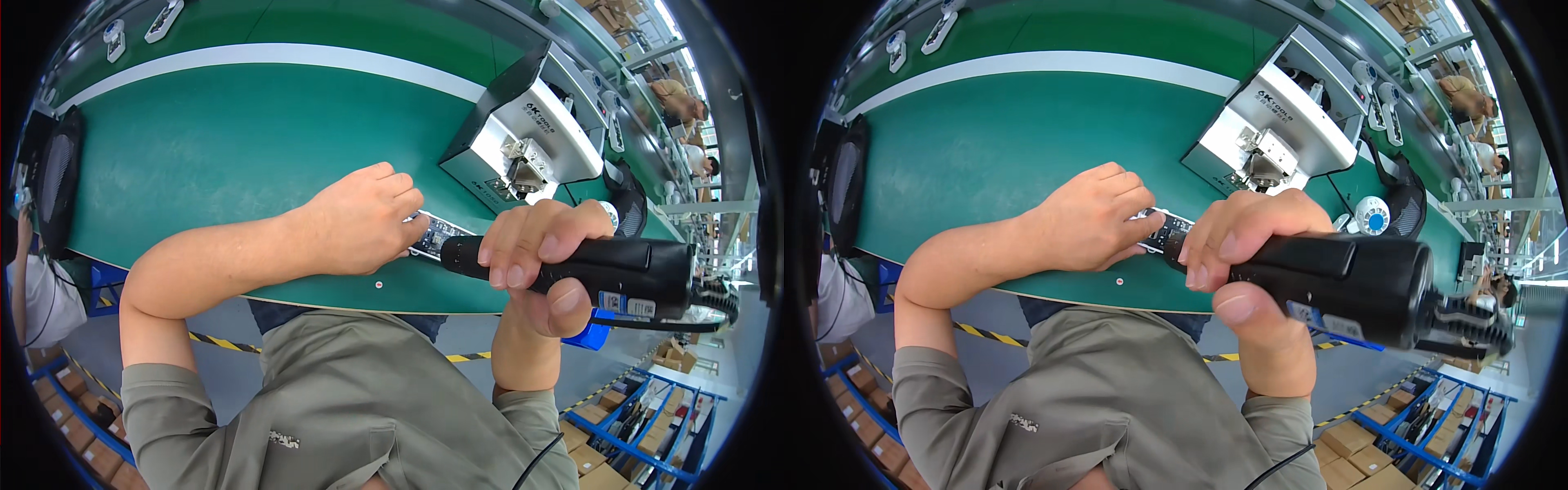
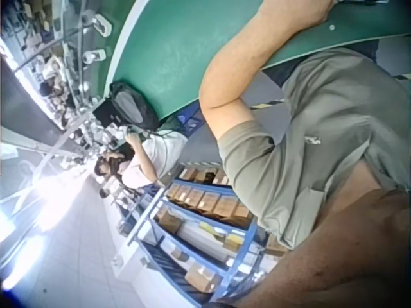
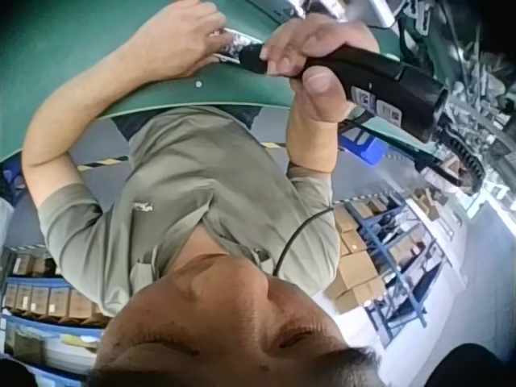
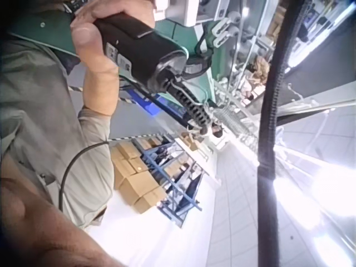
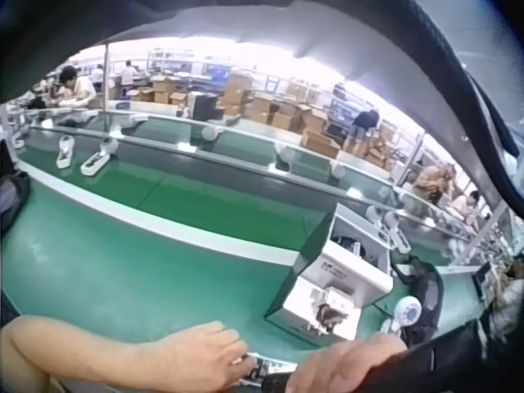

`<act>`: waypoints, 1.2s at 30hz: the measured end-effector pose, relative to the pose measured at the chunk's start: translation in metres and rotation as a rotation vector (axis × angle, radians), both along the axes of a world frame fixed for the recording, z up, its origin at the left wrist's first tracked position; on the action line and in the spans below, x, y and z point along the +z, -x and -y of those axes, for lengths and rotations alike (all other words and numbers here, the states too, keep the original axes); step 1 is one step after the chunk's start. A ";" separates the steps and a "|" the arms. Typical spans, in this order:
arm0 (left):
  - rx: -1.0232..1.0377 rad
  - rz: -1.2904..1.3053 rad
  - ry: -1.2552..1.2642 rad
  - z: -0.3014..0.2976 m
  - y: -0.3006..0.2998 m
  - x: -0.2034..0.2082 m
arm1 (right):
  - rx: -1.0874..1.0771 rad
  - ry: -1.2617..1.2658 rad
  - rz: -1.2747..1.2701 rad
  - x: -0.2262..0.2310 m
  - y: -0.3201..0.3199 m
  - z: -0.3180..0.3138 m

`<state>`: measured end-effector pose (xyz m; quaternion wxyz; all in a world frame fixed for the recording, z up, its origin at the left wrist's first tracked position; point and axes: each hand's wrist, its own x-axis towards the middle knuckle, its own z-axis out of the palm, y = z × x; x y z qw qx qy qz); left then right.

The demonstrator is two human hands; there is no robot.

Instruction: Assembling components onto circuit boards using an electric screwdriver on a production line.

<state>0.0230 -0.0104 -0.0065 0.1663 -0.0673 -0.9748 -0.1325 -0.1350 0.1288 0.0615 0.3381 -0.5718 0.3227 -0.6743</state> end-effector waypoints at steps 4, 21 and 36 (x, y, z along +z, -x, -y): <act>0.000 0.028 0.006 0.000 0.001 0.001 | 0.017 -0.033 -0.010 0.002 -0.003 -0.001; 0.003 -0.021 0.017 -0.002 0.000 0.000 | 0.052 -0.018 0.163 0.002 -0.004 0.004; 0.052 -0.004 0.062 0.000 -0.001 0.002 | -0.029 0.128 0.152 0.005 0.016 -0.006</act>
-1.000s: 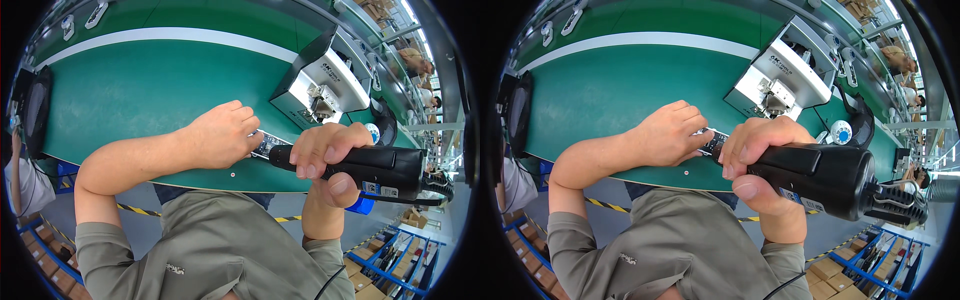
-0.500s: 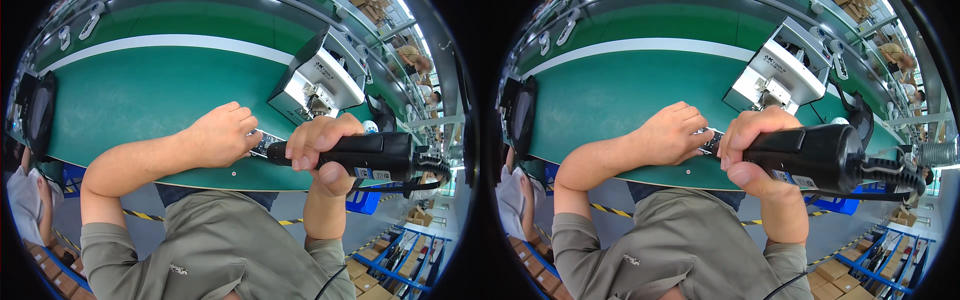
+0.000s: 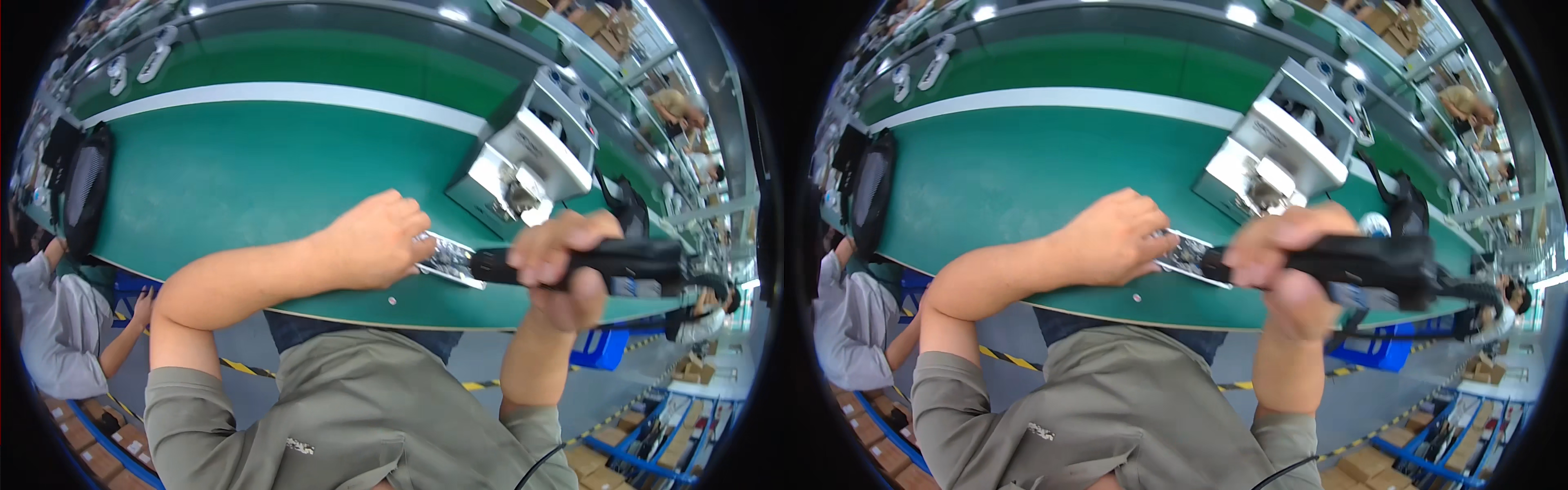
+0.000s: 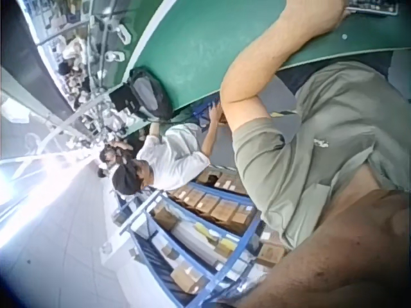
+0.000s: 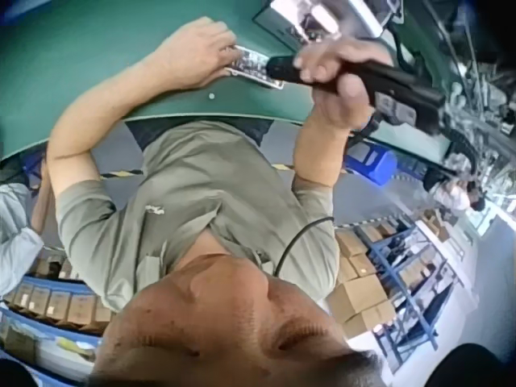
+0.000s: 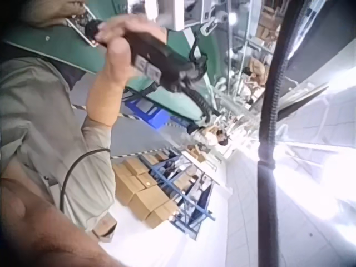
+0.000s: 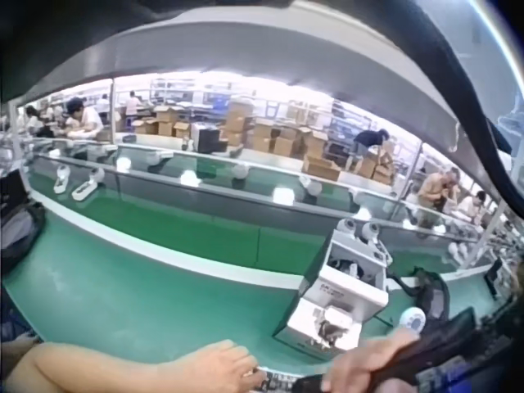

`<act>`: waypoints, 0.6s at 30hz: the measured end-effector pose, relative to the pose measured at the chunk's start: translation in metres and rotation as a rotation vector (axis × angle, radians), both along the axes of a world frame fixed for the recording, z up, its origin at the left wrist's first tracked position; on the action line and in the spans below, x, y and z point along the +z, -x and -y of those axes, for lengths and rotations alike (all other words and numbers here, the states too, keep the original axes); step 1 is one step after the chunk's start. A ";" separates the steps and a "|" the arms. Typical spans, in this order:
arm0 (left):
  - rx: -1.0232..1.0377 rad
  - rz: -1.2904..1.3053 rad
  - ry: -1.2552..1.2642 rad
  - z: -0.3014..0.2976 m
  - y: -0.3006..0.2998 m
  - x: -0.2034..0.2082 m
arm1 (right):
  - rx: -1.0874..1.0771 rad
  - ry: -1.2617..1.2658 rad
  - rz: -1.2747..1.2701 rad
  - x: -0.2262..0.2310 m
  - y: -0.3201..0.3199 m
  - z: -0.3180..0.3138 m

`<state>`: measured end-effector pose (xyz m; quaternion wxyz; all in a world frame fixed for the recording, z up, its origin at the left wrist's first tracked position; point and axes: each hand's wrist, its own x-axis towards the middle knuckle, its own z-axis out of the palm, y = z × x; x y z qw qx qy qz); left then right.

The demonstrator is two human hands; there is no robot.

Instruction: Assembling components onto circuit boards using an electric screwdriver on a production line.

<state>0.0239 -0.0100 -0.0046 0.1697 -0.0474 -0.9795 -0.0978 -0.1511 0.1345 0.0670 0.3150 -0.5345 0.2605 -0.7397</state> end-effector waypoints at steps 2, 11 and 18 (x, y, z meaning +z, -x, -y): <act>-0.032 0.007 -0.027 -0.005 -0.001 -0.006 | -0.073 0.001 0.039 0.011 0.010 -0.015; 0.202 0.331 0.249 0.049 -0.030 0.051 | -0.518 -0.175 -0.022 -0.034 0.069 -0.058; 0.737 -0.077 0.506 0.199 0.004 0.024 | -0.506 -0.157 -0.055 -0.044 0.078 -0.051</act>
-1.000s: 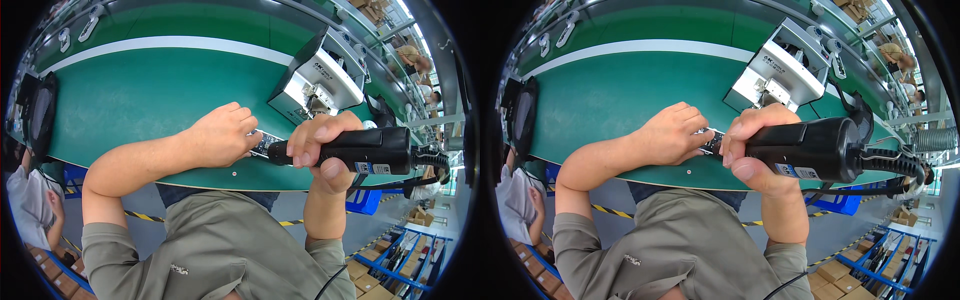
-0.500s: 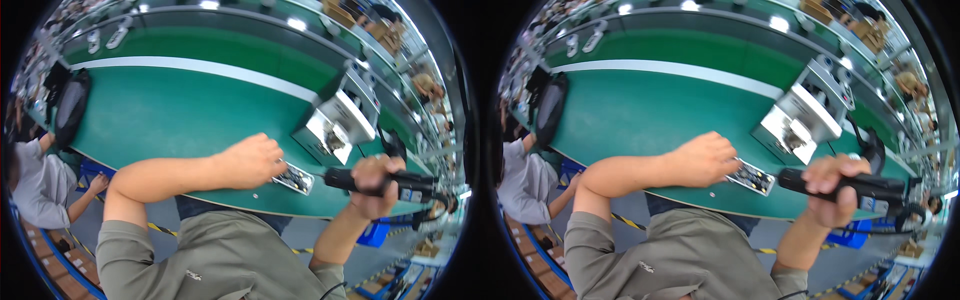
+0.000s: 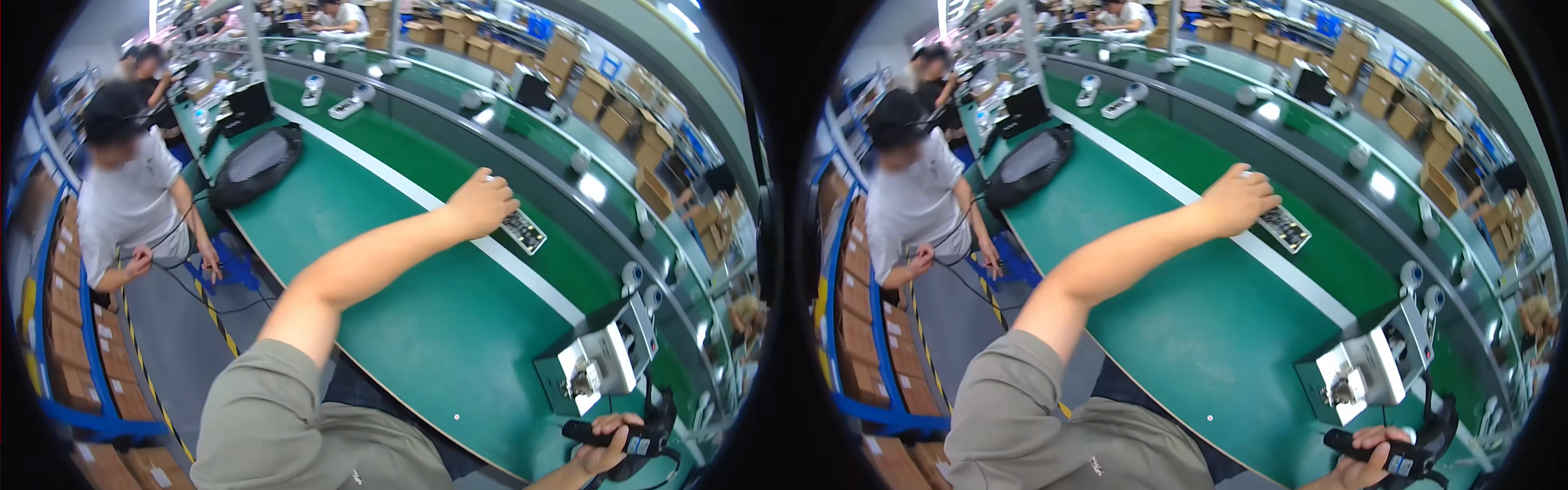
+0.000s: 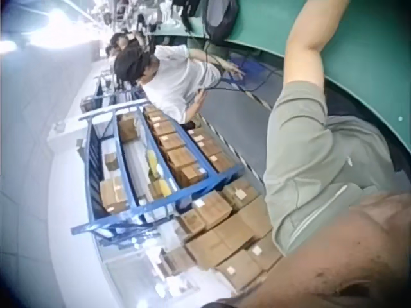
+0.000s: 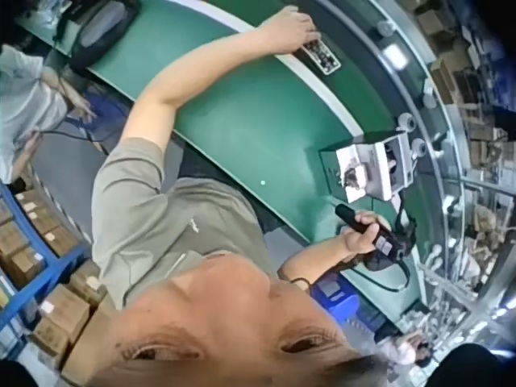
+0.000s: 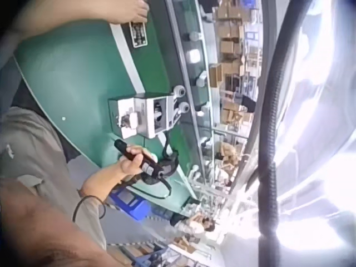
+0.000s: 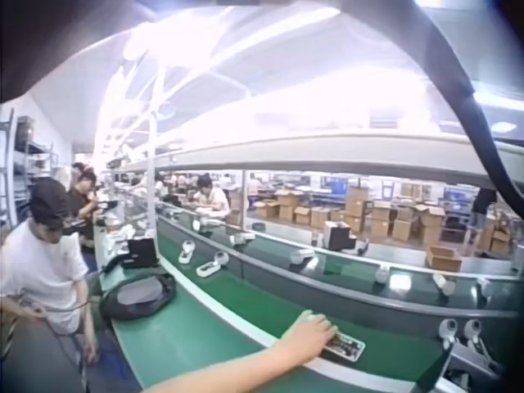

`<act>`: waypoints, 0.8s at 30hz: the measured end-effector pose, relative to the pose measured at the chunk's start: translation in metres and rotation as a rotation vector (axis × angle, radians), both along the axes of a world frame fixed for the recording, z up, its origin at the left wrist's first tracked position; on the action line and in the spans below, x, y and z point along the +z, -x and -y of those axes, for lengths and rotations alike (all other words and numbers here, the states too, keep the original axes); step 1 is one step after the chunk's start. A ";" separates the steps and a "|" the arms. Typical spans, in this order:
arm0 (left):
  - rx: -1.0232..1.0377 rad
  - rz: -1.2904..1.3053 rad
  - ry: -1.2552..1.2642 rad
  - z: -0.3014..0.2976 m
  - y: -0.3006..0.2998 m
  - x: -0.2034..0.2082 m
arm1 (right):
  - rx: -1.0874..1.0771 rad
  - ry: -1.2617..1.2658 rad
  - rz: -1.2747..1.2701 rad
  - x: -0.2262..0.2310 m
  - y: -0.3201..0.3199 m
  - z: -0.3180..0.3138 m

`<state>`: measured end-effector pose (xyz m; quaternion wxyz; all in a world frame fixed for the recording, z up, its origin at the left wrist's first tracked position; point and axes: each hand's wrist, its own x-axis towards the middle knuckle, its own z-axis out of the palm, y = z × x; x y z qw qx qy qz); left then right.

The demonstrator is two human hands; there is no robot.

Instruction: Assembling components onto circuit boards using an electric screwdriver on a production line.

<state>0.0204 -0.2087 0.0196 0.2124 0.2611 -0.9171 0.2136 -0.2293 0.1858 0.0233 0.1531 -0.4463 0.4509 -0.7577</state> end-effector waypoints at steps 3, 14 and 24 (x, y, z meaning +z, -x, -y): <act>0.072 -0.067 -0.035 0.041 0.006 -0.050 | 0.124 0.082 0.025 -0.014 0.017 0.000; -0.563 -0.455 -0.610 -0.138 -0.028 0.002 | 0.223 0.139 0.092 -0.015 0.027 0.003; -0.814 -0.089 -1.775 -0.331 -0.036 -0.190 | -0.108 -0.015 0.065 -0.012 0.031 0.005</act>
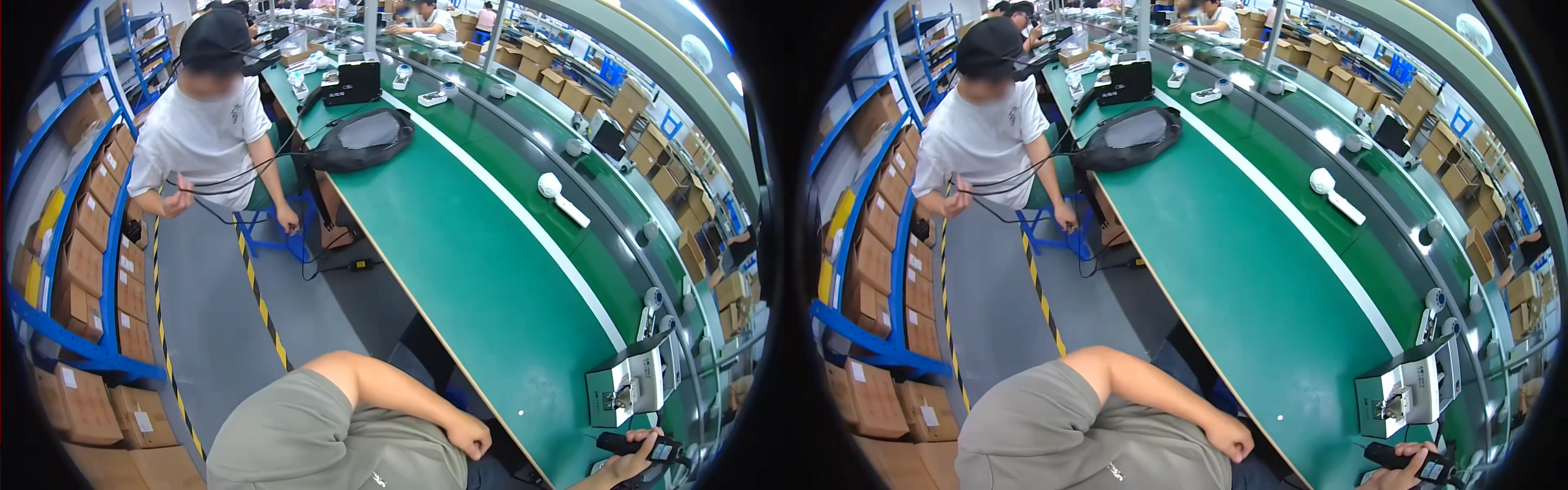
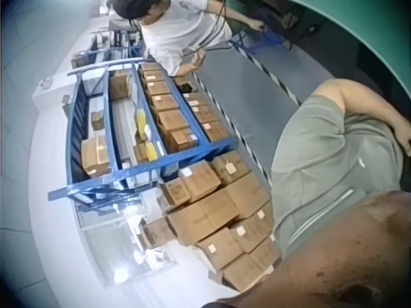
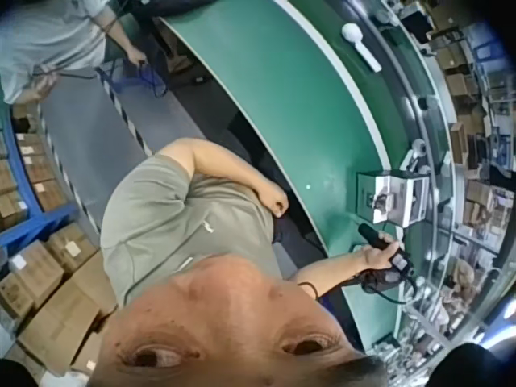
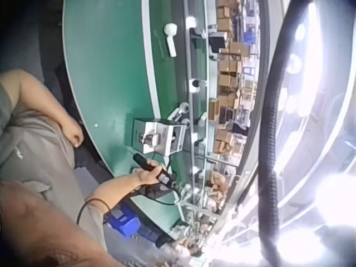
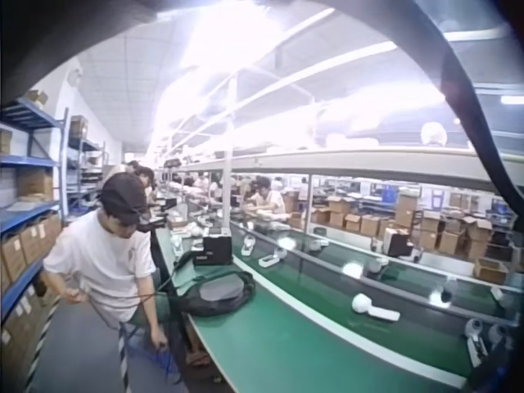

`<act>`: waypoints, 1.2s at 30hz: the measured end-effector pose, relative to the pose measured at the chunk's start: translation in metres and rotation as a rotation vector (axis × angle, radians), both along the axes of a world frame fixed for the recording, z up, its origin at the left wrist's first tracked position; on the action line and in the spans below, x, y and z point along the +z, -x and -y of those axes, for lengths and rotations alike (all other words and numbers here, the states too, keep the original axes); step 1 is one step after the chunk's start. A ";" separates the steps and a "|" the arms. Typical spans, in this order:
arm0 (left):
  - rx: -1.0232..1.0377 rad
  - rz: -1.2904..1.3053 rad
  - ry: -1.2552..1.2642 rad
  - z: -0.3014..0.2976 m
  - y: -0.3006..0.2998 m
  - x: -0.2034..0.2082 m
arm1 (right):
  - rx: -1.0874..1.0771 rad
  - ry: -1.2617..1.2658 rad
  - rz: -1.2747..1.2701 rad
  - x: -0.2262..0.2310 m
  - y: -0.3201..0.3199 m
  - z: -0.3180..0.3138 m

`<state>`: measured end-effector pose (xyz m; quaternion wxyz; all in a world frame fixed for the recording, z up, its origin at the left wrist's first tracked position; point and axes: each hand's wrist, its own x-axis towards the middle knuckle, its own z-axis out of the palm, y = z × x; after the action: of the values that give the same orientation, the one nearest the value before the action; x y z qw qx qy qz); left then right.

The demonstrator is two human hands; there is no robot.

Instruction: Assembling components onto circuit boards using an electric screwdriver on a production line.

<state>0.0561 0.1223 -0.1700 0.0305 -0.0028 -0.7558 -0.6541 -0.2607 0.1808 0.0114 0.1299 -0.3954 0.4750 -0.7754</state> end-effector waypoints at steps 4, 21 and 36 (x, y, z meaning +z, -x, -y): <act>-0.068 -0.002 0.369 -0.011 0.010 -0.051 | -0.067 -0.025 -0.005 0.006 -0.005 0.005; -0.068 0.096 0.546 -0.029 0.001 -0.068 | -0.139 -0.073 -0.005 0.028 -0.032 -0.001; -0.063 0.113 0.714 -0.036 -0.022 -0.008 | -0.074 -0.019 -0.008 0.020 -0.032 0.000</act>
<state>0.0784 0.1586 -0.1778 -0.0344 -0.0002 -0.9366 -0.3486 -0.2286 0.1806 0.0315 0.1027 -0.3794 0.4970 -0.7736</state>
